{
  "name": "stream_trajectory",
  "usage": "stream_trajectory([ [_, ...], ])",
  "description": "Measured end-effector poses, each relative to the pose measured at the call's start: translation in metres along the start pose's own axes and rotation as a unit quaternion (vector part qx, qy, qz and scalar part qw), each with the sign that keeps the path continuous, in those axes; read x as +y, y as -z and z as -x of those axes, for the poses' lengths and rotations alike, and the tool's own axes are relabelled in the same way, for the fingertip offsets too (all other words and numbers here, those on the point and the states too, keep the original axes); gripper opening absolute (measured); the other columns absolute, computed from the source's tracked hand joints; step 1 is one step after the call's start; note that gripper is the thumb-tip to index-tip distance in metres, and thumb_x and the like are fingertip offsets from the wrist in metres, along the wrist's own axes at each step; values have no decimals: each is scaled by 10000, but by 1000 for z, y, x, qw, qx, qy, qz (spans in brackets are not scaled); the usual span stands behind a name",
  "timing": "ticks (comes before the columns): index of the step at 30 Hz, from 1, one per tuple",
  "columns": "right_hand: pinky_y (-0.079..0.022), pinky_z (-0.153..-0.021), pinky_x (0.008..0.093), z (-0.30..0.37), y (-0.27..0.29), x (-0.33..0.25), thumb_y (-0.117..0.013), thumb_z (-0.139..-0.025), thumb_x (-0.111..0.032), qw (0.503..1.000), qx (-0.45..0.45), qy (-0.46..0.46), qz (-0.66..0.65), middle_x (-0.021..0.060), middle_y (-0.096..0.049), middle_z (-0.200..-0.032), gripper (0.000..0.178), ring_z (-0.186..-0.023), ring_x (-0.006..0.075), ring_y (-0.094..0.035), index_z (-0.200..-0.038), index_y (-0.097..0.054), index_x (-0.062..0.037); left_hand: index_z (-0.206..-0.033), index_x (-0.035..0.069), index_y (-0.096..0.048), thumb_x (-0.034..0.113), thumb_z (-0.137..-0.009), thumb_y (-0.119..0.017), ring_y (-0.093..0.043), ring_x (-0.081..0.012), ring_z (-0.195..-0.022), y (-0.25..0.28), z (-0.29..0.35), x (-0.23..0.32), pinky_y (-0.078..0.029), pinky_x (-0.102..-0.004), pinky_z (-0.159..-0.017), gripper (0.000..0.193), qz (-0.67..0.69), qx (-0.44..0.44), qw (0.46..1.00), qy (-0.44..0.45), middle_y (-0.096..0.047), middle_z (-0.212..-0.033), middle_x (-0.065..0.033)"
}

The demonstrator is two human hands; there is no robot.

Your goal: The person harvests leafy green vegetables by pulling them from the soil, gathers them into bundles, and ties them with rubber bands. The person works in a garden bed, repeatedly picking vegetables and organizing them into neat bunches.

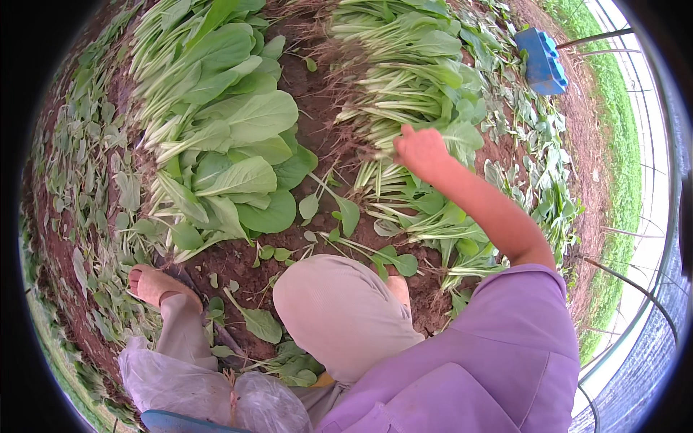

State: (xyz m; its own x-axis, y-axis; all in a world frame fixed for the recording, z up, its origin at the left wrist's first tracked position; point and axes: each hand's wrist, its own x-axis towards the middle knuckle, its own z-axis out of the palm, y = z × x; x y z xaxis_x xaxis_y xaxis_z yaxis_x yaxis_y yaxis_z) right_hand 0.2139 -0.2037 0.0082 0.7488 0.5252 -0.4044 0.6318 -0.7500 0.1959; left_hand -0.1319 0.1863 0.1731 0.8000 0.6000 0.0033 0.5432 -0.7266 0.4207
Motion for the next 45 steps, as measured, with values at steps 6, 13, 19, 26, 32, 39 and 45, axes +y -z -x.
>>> stream_trajectory([
  [6, -486, -620, 337, 47, -68, -23, -638, -667, -244, 980, -196, 38, -25, 119, -577, -861, 192, -767, 266, -602, -775, -633, -85, -1214, -36, -357, 144, -572, -747, -370, -253, -1119, -37, -23, 16, -270, -359, -966, 771, 11, 11, 1000, -26, -398, -1221, -161],
  [13, -474, -637, 378, 31, -61, -11, -661, -662, -323, 988, -108, 8, -114, 108, -567, -855, 305, -778, 280, -579, -775, -566, -56, -1214, -36, -353, 141, -568, -746, -374, -250, -1110, -56, -30, 21, -274, -356, -960, 777, 9, 19, 999, -38, -400, -1212, -159],
  [19, -454, -589, 413, -56, -23, 16, -618, -707, -236, 967, 204, -44, -145, 107, -501, -868, 276, -743, 297, -570, -886, -479, -79, -1215, -36, -350, 138, -564, -746, -377, -247, -1103, -58, -32, 24, -278, -353, -956, 781, 9, 22, 999, -37, -402, -1205, -158],
  [26, -449, -543, 370, -46, -50, 11, -504, -719, -106, 977, 205, -6, -57, 80, -473, -817, 127, -682, 236, -570, -846, -519, -109, -1215, -35, -346, 135, -559, -745, -381, -243, -1095, -61, -34, 23, -282, -350, -950, 787, 10, 23, 999, -28, -404, -1197, -157],
  [32, -463, -530, 342, 25, -74, -23, -547, -689, -107, 984, 109, 116, -83, 74, -465, -799, 78, -674, 222, -565, -761, -576, -104, -1216, -35, -343, 132, -555, -744, -385, -240, -1088, -51, -35, 29, -286, -348, -946, 791, 1, 31, 999, -26, -406, -1190, -155],
  [39, -486, -577, 354, 70, -107, -28, -546, -686, -85, 986, -115, 101, -64, 106, -504, -909, 93, -733, 257, -586, -770, -584, -70, -1216, -35, -339, 129, -550, -744, -389, -236, -1079, -69, -36, 29, -290, -345, -940, 797, 25, 20, 999, -36, -409, -1182, -154],
  [45, -479, -587, 399, -3, -52, -19, -510, -724, -101, 970, 155, 13, -185, 134, -542, -839, 87, -691, 301, -589, -793, -528, -49, -1217, -35, -335, 126, -546, -743, -392, -233, -1072, -55, -22, 25, -294, -342, -936, 801, 30, 23, 999, -26, -411, -1175, -153],
])
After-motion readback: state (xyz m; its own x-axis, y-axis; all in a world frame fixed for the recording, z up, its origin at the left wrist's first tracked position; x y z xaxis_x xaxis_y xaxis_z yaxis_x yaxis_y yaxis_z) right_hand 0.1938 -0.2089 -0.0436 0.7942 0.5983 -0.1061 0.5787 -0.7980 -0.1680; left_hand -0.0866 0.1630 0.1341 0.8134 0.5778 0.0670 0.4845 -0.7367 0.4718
